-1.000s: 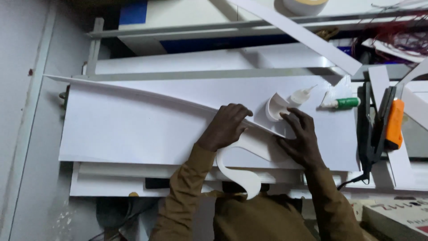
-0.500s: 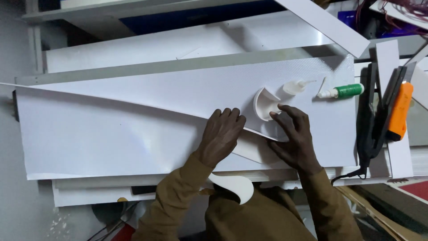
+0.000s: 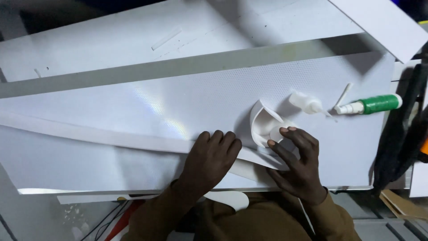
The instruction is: The person is gluing a thin, flexible white acrylic strip onto a larger white acrylic base to form a curved shape for a sign.
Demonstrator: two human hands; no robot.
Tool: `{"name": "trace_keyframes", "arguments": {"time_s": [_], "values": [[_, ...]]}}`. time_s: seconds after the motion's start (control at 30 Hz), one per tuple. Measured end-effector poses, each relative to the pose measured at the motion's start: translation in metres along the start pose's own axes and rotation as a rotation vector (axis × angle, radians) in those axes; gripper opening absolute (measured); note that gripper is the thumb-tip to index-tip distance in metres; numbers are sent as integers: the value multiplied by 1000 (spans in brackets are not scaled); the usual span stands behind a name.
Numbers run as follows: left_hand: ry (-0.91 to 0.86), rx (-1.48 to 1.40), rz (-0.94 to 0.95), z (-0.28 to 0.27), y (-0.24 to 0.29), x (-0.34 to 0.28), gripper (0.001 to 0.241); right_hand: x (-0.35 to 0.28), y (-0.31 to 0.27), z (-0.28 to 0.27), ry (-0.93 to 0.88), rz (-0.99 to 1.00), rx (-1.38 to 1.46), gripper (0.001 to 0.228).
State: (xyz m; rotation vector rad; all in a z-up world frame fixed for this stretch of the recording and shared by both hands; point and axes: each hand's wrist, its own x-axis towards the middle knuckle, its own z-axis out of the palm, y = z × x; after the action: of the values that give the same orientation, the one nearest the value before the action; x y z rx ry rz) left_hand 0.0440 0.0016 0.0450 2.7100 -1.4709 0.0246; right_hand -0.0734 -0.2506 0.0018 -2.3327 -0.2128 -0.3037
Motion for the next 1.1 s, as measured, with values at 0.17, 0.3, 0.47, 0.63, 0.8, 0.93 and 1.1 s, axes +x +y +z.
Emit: {"name": "trace_keyframes", "arguments": {"time_s": [0.17, 0.3, 0.47, 0.63, 0.8, 0.93, 1.1], "values": [[-13, -23, 19, 5, -3, 2, 20, -4, 2, 3, -2, 17, 17, 51], [5, -29, 62, 4, -9, 5, 20, -6, 4, 3, -3, 18, 18, 51], [9, -102, 103, -4, -15, 9, 21, -6, 3, 5, 12, 3, 15, 54], [-50, -77, 82, 1, -11, 5, 17, -1, -2, -1, 3, -12, -9, 54], [-42, -178, 120, 0, -14, 3, 28, 4, -14, -23, 2, 83, 292, 77], [43, -282, 139, 6, -18, 1, 37, 23, -21, -33, 313, 188, 383, 57], [-214, -544, 151, 4, -27, 2, 31, 64, -1, -41, 241, 249, 330, 78]]}}
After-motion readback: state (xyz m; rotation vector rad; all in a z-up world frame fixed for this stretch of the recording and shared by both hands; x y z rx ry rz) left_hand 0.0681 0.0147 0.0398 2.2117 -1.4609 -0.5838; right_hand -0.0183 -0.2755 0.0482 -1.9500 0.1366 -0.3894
